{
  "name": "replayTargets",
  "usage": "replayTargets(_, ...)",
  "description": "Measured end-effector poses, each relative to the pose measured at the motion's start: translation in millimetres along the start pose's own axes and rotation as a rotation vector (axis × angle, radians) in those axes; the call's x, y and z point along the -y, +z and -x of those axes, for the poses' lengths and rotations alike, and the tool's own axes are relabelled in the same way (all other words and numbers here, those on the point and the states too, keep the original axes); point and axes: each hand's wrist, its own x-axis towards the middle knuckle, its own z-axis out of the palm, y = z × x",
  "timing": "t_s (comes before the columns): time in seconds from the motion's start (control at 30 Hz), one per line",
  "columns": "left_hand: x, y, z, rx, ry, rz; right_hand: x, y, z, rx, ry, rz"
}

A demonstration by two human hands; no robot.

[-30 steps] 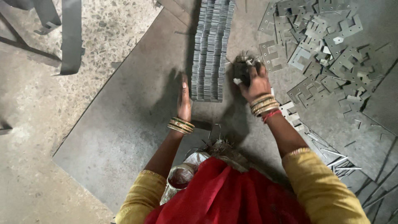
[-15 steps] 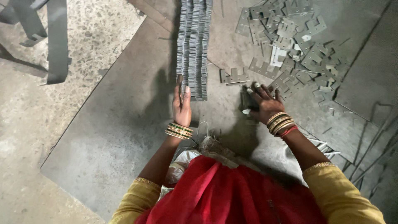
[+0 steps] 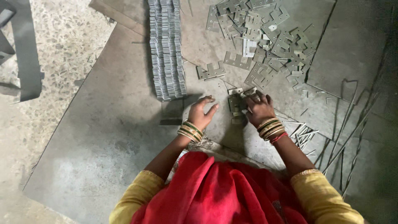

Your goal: The person is sitting on the floor, picking up small metal brackets from a pile and stacking them into a neat pile. They use both hands to handle the brackets, occasionally using a metal rod to move the brackets around.

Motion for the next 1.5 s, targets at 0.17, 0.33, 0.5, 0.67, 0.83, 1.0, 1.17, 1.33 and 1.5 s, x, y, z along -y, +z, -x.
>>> replayTargets(0.17, 18, 11, -49, 0.198, 0.100, -0.404, 20, -12, -1, 0.132, 0.200, -0.081)
replayTargets(0.33, 38, 25, -129, 0.007, 0.350, -0.799, 27, -23, 12, 0.059, 0.254, -0.099)
replayTargets(0.5, 37, 19, -156, 0.182, 0.080, -0.700, -2, -11, 43, 0.038, 0.544, -0.591)
replayTargets(0.67, 13, 5, -152, 0.240, 0.036, -0.656, -58, 2, 49, -0.026, 0.799, -1.416)
replayTargets(0.83, -11, 4, -94, 0.147, 0.562, -0.538, -69, -6, 55, 0.100, 0.705, -1.634)
replayTargets(1.0, -60, 5, -27, 0.115, 0.775, -0.330, -39, -16, 39, 0.334, 0.519, -1.595)
replayTargets(1.17, -81, -20, -2, 0.047, 0.677, -0.245, -6, -12, 29, 0.447, 0.352, -1.684)
replayTargets(1.33, -64, -3, 9, -0.049, -0.007, 0.562, 22, -5, 28, 0.314, 0.443, -1.750)
replayTargets(1.5, -13, 16, 35, 0.032, -1.018, 1.075, 58, -9, 27, 0.226, 0.294, -1.159)
